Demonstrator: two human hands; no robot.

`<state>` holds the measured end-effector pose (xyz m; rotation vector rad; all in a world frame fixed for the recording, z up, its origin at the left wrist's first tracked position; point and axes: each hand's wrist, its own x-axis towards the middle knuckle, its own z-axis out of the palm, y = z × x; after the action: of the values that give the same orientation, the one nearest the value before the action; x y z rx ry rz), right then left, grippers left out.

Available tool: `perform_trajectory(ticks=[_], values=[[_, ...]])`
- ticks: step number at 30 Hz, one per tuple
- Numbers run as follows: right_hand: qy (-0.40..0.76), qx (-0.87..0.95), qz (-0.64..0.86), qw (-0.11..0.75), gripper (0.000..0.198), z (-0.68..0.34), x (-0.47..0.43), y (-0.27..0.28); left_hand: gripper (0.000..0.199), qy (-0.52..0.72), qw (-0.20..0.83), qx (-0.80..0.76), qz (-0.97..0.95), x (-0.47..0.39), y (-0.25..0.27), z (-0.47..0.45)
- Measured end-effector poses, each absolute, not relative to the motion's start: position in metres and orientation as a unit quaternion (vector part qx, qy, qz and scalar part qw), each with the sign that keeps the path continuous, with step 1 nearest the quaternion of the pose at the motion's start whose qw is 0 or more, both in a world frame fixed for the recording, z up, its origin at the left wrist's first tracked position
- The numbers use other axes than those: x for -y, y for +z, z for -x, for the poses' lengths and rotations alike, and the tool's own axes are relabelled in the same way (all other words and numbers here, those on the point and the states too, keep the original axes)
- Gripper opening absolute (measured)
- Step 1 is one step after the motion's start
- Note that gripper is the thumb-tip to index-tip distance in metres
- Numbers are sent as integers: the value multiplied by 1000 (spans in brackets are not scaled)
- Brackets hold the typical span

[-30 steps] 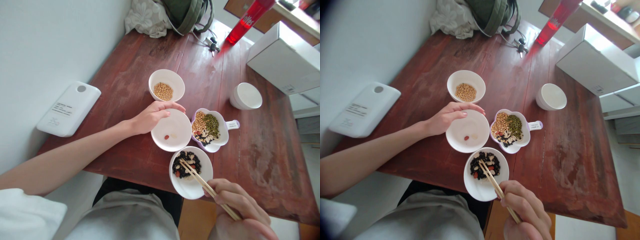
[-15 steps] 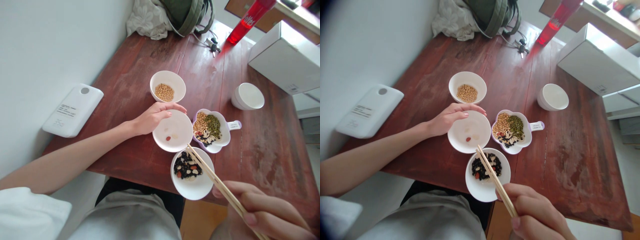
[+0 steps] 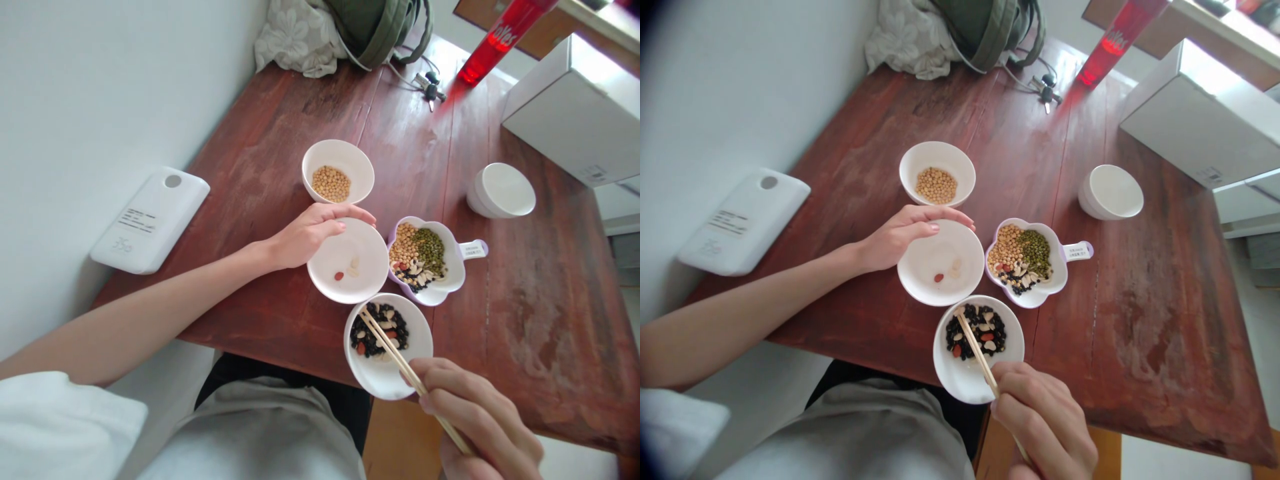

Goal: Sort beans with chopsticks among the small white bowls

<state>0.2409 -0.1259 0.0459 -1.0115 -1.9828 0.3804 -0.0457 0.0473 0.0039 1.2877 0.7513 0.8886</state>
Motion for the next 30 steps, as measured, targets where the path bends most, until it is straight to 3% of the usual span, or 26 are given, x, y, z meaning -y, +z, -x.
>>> perform_trajectory(ticks=[9,18,26,30], values=[[128,775,429,446,53,-231,132,45,41,393,642,-331,-568,-47,6,45],[175,764,414,463,69,-241,127,45,42,392,633,-335,-578,-47,6,45],[161,780,393,460,58,-252,125,46,41,392,643,-338,-565,-46,6,44],[129,766,419,470,38,-262,129,57,41,391,641,-335,-569,-46,6,44]])
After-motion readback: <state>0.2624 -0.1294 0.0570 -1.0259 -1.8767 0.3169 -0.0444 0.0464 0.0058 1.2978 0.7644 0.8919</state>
